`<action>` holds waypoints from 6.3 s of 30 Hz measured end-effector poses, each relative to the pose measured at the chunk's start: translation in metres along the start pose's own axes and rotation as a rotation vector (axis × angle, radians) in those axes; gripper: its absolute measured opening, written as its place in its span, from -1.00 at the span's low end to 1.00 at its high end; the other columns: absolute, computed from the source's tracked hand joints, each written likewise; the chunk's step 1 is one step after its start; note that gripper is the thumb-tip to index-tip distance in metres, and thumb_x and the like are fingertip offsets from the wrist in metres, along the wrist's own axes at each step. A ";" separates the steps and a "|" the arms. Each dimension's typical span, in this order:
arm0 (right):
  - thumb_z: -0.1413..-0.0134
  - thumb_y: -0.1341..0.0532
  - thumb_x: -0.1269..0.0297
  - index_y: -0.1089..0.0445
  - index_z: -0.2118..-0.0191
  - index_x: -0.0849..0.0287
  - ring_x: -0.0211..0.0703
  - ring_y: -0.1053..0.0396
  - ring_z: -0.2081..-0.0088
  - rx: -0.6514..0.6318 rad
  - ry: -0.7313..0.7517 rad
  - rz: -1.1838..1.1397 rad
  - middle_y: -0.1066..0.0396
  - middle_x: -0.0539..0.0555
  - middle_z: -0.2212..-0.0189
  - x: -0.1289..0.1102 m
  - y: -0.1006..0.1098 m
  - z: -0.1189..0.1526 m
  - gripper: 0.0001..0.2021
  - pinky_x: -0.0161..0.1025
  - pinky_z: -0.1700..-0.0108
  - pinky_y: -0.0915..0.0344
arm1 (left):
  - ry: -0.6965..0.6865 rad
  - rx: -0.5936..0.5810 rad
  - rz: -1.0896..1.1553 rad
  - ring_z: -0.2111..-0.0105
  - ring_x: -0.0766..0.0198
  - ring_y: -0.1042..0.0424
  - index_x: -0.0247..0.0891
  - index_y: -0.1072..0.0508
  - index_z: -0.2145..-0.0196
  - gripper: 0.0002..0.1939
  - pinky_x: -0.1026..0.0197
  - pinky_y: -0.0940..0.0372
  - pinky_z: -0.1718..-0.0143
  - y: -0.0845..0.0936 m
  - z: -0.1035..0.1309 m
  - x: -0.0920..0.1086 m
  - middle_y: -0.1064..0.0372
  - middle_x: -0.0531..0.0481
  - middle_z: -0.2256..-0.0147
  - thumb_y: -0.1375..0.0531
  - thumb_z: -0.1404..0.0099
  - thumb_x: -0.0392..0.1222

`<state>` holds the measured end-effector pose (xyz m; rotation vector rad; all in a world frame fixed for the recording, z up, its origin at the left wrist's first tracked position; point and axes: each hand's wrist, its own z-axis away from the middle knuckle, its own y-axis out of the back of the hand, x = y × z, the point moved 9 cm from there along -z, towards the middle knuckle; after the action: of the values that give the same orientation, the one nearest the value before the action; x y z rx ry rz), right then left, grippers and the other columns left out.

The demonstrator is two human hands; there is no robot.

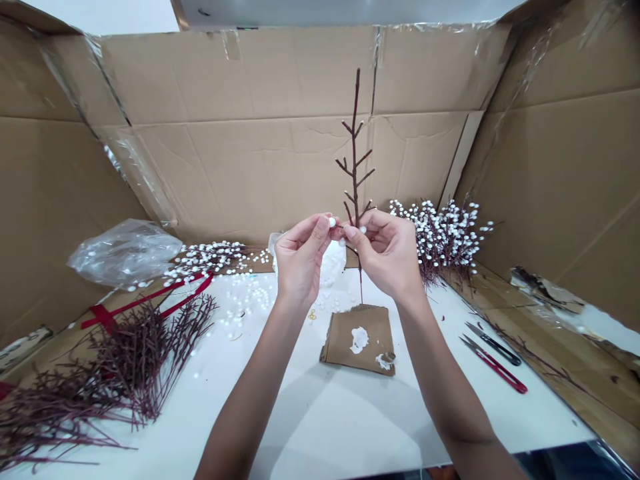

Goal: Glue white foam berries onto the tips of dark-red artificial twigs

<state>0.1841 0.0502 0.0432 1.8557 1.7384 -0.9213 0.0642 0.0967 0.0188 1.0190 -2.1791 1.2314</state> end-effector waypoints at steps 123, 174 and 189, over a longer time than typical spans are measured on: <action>0.03 -0.21 0.33 -0.32 0.51 0.18 -0.30 -0.32 0.47 0.145 0.086 0.174 -0.34 -0.04 0.55 0.009 0.019 -0.009 -0.89 -0.33 0.42 -0.32 | 0.114 -0.016 0.057 0.35 0.38 -0.50 -0.29 -0.57 0.48 -0.86 0.28 -0.35 0.07 -0.002 -0.014 -0.025 -0.53 0.01 0.41 -0.40 0.06 -0.24; 0.01 -0.22 0.32 -0.34 0.50 0.20 -0.38 -0.24 0.55 -0.060 -0.093 0.189 -0.34 -0.06 0.62 0.023 0.020 -0.019 -0.88 -0.37 0.50 -0.17 | 0.313 -0.376 -1.360 0.44 0.15 -0.41 -0.23 -0.54 0.52 -0.81 0.23 -0.19 0.39 0.181 0.019 -0.117 -0.49 -0.06 0.50 -0.24 0.08 -0.07; 0.02 -0.23 0.04 -0.36 0.42 0.15 -0.29 -0.35 0.48 -0.200 -0.176 -0.119 -0.36 -0.05 0.58 -0.016 -0.078 0.027 -0.74 -0.30 0.38 -0.36 | 0.165 -0.017 -0.744 0.43 0.21 -0.41 -0.32 -0.44 0.59 -0.87 0.27 -0.29 0.42 0.118 -0.020 -0.031 -0.41 0.03 0.58 -0.32 0.13 -0.24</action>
<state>0.1023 0.0293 0.0463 1.5129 1.7761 -0.8898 -0.0074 0.1652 -0.0557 1.4712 -1.4543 0.8901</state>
